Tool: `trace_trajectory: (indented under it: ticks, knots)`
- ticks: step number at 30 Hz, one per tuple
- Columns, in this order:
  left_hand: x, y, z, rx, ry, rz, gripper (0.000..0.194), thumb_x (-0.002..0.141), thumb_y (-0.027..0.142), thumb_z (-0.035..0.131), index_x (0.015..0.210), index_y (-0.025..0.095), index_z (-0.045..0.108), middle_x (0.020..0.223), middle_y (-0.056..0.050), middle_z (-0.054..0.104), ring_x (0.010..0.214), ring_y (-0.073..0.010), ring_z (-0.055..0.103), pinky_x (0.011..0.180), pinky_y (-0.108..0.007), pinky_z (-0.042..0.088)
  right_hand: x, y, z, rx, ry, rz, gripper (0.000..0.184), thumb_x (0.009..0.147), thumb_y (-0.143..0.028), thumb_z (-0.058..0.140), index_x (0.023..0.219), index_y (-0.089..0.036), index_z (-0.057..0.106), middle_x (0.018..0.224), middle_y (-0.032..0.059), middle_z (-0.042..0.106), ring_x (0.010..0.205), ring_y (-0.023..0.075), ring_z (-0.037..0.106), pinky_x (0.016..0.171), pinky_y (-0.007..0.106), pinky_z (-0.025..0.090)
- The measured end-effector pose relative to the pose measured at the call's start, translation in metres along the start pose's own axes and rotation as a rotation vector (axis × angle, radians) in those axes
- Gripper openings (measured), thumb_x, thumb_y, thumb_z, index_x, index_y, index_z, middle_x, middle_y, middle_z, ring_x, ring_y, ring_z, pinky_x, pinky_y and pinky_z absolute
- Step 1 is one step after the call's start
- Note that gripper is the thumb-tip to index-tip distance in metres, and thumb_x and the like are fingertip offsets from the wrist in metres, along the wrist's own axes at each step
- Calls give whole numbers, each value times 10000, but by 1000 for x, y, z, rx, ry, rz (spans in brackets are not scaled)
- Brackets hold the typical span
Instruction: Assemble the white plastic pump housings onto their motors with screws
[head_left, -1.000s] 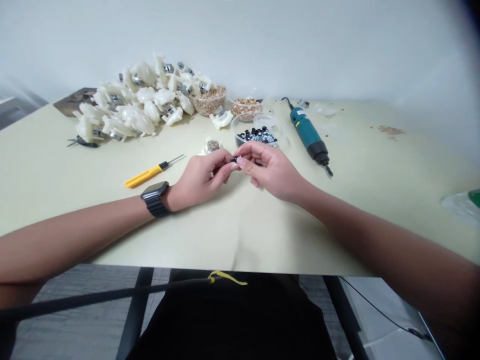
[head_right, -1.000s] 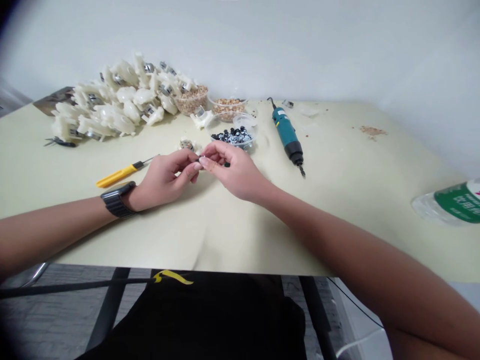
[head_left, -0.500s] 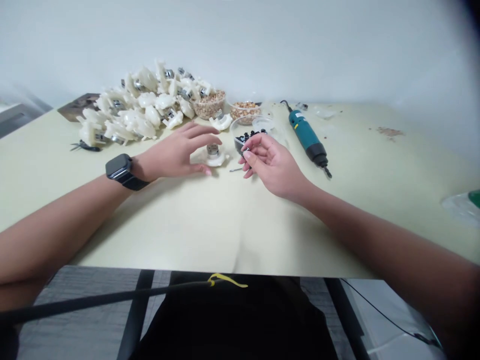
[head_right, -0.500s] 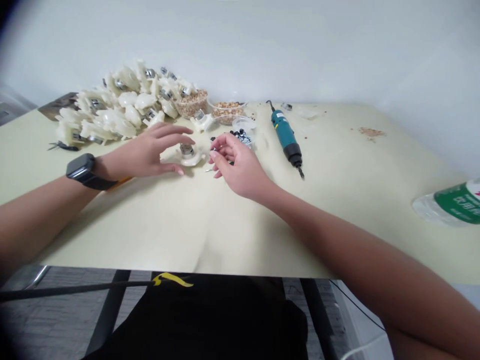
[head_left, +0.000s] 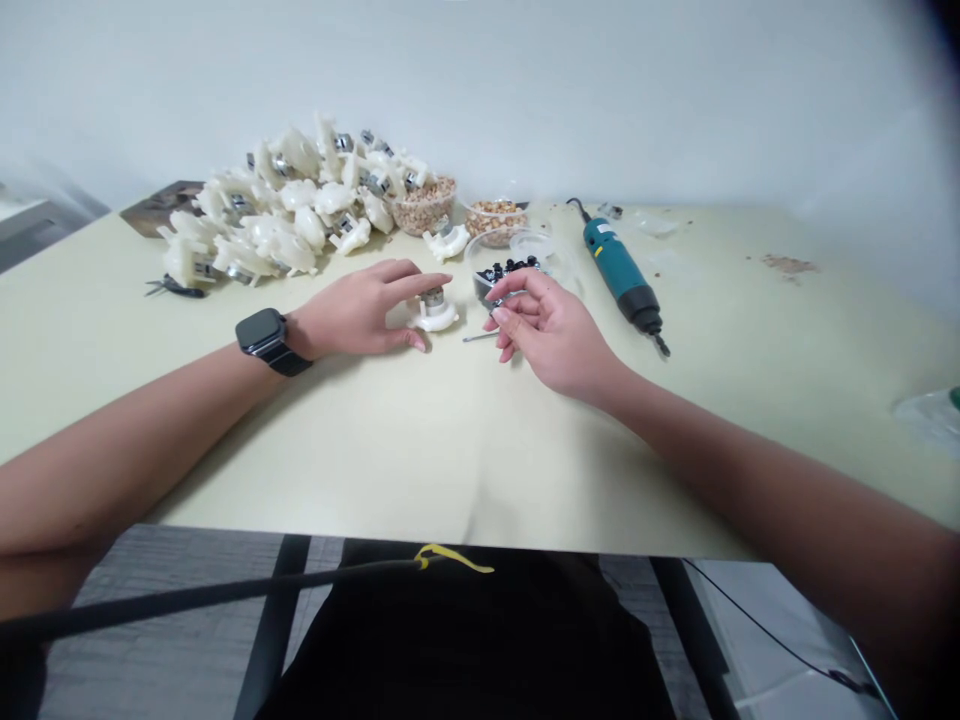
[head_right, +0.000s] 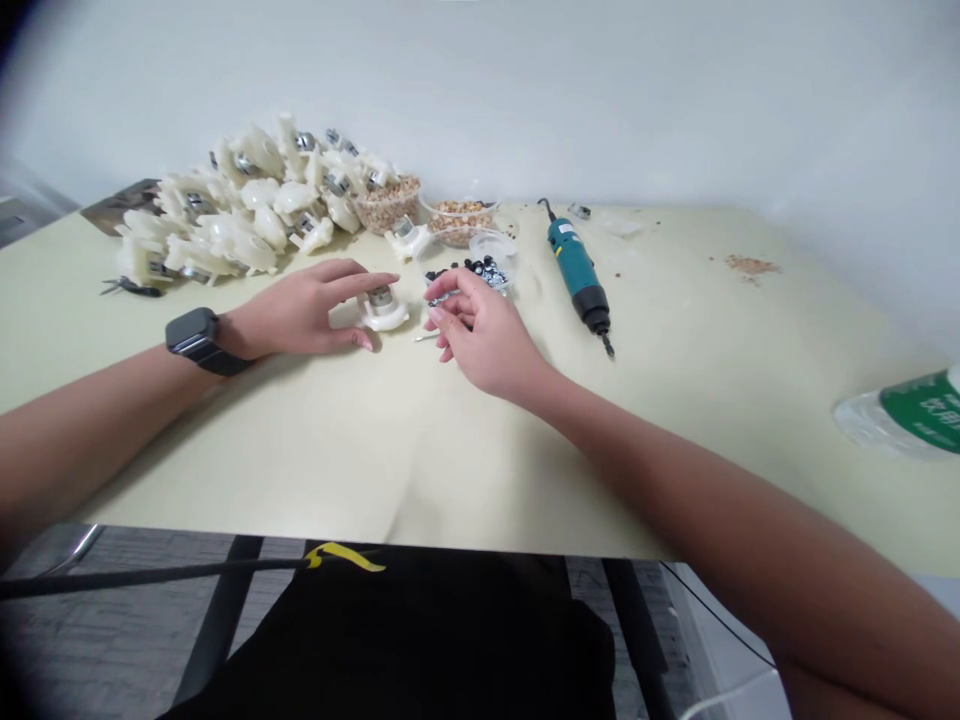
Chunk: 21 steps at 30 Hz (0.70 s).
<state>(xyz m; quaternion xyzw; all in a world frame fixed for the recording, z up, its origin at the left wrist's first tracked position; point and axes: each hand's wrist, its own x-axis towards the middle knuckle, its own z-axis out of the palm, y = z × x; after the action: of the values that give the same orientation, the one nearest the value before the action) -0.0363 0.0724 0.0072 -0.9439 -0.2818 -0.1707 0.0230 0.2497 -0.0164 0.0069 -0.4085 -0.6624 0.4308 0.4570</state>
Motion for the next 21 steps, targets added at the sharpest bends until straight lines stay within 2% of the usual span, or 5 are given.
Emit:
trace_trajectory:
  ticks: [6, 10, 13, 18, 21]
  knots:
    - [-1, 6, -5, 1, -51, -55, 997, 887, 757, 686, 1671, 178, 477, 1253, -163, 712, 940, -256, 664, 820, -333, 536, -1, 1, -1, -20, -3, 11, 86, 1075, -133, 571, 1083, -218, 575, 823, -43, 651, 622, 85, 641, 604, 237, 557]
    - [-3, 11, -3, 35, -56, -115, 904, 969, 686, 602, 1685, 159, 440, 1216, -162, 728, 930, -253, 686, 808, -327, 533, -2, -2, -2, -28, -16, 31, 80, 1079, -143, 591, 1095, -220, 576, 813, -47, 663, 594, 84, 632, 586, 235, 539]
    - [-3, 11, 1, 88, -33, -116, 867, 996, 714, 543, 1647, 144, 484, 1200, -174, 730, 946, -277, 695, 811, -363, 547, -2, -9, -1, 5, -27, 88, 92, 1086, -125, 585, 1095, -216, 581, 814, -41, 678, 595, 81, 621, 590, 227, 537]
    - [1, 11, 8, 143, 85, 0, 806, 969, 776, 556, 1485, 158, 597, 1387, -210, 673, 1204, -361, 651, 1035, -501, 556, -3, -14, 1, 132, -51, 192, 156, 1077, -67, 559, 1111, -209, 615, 865, -22, 708, 622, 71, 608, 643, 222, 563]
    - [2, 12, 12, 118, 82, 1, 756, 986, 733, 558, 1476, 157, 577, 1440, -217, 656, 1270, -372, 640, 1084, -525, 549, -3, -11, 1, 208, -74, 218, 171, 1057, -57, 580, 1108, -213, 629, 877, -22, 714, 626, 66, 597, 660, 220, 571]
